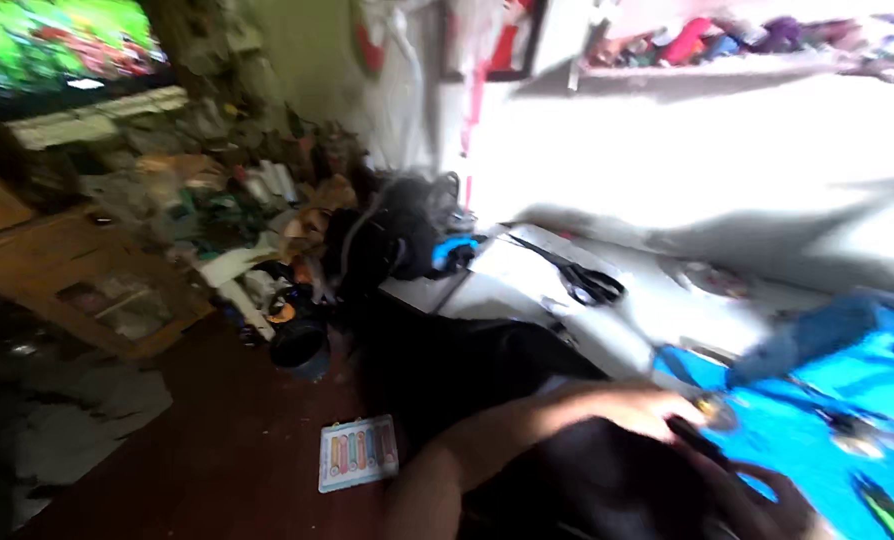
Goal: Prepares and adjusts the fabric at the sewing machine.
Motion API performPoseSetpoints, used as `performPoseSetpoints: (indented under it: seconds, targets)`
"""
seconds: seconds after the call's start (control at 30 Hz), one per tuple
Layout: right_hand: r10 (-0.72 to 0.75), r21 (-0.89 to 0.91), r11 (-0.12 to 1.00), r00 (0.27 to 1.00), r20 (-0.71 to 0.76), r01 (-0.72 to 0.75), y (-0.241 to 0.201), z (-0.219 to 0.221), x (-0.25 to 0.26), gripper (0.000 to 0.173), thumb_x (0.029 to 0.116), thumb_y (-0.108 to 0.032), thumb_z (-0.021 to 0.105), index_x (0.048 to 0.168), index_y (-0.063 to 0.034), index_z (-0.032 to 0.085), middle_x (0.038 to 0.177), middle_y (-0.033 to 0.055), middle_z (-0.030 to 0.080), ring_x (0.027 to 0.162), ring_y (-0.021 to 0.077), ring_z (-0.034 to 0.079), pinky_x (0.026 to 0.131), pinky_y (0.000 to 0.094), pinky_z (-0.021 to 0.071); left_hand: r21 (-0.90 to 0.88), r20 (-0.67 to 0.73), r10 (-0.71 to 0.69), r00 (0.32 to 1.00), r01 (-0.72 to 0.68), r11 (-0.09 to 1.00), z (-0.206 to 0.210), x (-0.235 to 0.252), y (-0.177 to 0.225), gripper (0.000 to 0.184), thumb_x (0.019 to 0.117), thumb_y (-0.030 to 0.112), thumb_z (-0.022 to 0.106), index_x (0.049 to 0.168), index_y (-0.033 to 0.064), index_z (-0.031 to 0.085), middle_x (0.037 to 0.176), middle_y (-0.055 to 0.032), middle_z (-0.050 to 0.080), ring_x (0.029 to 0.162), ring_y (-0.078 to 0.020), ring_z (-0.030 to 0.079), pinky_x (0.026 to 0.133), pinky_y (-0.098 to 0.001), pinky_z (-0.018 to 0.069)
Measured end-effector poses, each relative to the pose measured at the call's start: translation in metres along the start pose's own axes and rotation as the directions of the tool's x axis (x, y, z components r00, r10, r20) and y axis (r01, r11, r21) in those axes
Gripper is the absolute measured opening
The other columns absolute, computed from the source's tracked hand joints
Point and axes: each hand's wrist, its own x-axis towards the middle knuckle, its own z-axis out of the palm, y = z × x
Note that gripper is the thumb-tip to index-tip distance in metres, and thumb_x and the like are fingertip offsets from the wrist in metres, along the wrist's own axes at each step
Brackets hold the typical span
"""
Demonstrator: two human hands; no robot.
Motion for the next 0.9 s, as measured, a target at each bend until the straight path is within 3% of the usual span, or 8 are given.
performPoseSetpoints:
  seconds: [0.07,0.17,0.3,0.4,0.53,0.7,0.83,0.9]
  targets:
    - [0.006,0.018,1.0,1.0,-0.02,-0.006,-0.004,0.008,-0.016,0.051,0.0924,-0.028,0.075,0.125,0.0082,0.06,0.1,0.0212,0.071,0.086,0.026,0.069,0.08,0.0507,0.0572,-0.1,-0.045,0.097,0.994,-0.101,0.99,0.001,0.001,-0.011,0.018,0.0897,0.003,0.071,0.103,-0.0079,0.073,0.1,-0.021,0.073,0.098,-0.0294,0.069,0.09,-0.0462,0.0527]
    - [-0.002,0.056,0.998,1.0,0.004,0.002,-0.011,0.014,-0.021,0.031,0.0923,-0.018,0.074,0.118,-0.0004,0.07,0.103,0.0112,0.075,0.092,0.0163,0.072,0.086,0.0415,0.0603,-0.215,-0.048,0.147,0.988,-0.154,0.964,0.003,0.007,-0.02,0.021,0.0883,0.006,0.073,0.099,-0.0114,0.071,0.097,-0.0219,0.071,0.096,-0.0261,0.067,0.09,-0.0416,0.0522]
    - [0.079,-0.009,0.997,0.997,0.005,-0.079,-0.011,0.013,-0.015,0.027,0.0947,-0.024,0.073,0.11,-0.0017,0.073,0.101,0.0129,0.074,0.095,0.0213,0.071,0.09,0.0467,0.0567,-0.232,0.018,0.154,0.988,-0.146,0.962,0.002,0.016,-0.026,0.032,0.088,0.013,0.078,0.11,-0.0093,0.072,0.109,-0.0216,0.073,0.109,-0.0271,0.068,0.105,-0.0442,0.0479]
    - [0.12,0.006,0.993,0.993,-0.019,-0.12,-0.008,0.012,-0.017,0.027,0.094,-0.027,0.074,0.103,-0.0018,0.073,0.091,0.0123,0.073,0.084,0.0222,0.07,0.082,0.0481,0.0564,-0.259,0.044,0.206,0.978,-0.188,0.947,0.001,0.019,-0.03,0.021,0.0911,0.013,0.074,0.097,-0.0066,0.072,0.09,-0.014,0.072,0.087,-0.0156,0.067,0.086,-0.0349,0.0534]
    - [0.145,0.029,0.989,0.989,-0.007,-0.144,-0.014,0.012,-0.031,0.029,0.0927,-0.03,0.076,0.105,-0.0036,0.074,0.088,0.0093,0.074,0.08,0.0179,0.07,0.079,0.0435,0.0572,-0.321,0.068,0.197,0.978,-0.166,0.933,0.0,0.017,-0.035,0.018,0.0933,0.012,0.071,0.096,-0.0057,0.072,0.09,-0.0098,0.07,0.086,-0.0091,0.063,0.084,-0.0291,0.0516]
    - [0.16,-0.015,0.987,0.983,0.09,-0.159,-0.023,0.011,-0.057,0.03,0.0947,-0.032,0.073,0.107,-0.0041,0.072,0.095,0.0085,0.075,0.086,0.016,0.072,0.084,0.0404,0.0577,-0.4,0.069,0.171,0.983,-0.13,0.907,-0.005,0.015,-0.033,0.012,0.0917,0.008,0.071,0.094,-0.0032,0.071,0.082,-0.0016,0.068,0.074,0.0004,0.059,0.073,-0.02,0.0505]
    - [0.052,-0.16,0.986,0.999,0.011,-0.05,-0.021,0.012,-0.058,0.03,0.0967,-0.028,0.07,0.104,0.0006,0.074,0.092,0.0176,0.074,0.086,0.032,0.072,0.081,0.0548,0.0551,-0.479,0.066,0.197,0.978,-0.142,0.866,-0.007,0.013,-0.033,0.009,0.0921,0.007,0.069,0.095,-0.0018,0.069,0.08,0.0027,0.067,0.071,0.0032,0.06,0.07,-0.0167,0.0508]
    - [-0.032,-0.158,0.987,0.999,0.019,0.035,-0.015,0.007,-0.044,0.032,0.0968,-0.031,0.07,0.104,0.0005,0.075,0.089,0.0178,0.073,0.083,0.0328,0.07,0.078,0.055,0.0552,-0.528,0.059,0.21,0.976,-0.148,0.836,-0.01,0.011,-0.03,0.006,0.0911,0.006,0.068,0.094,0.0005,0.068,0.08,0.0055,0.067,0.072,0.0042,0.061,0.071,-0.016,0.052]
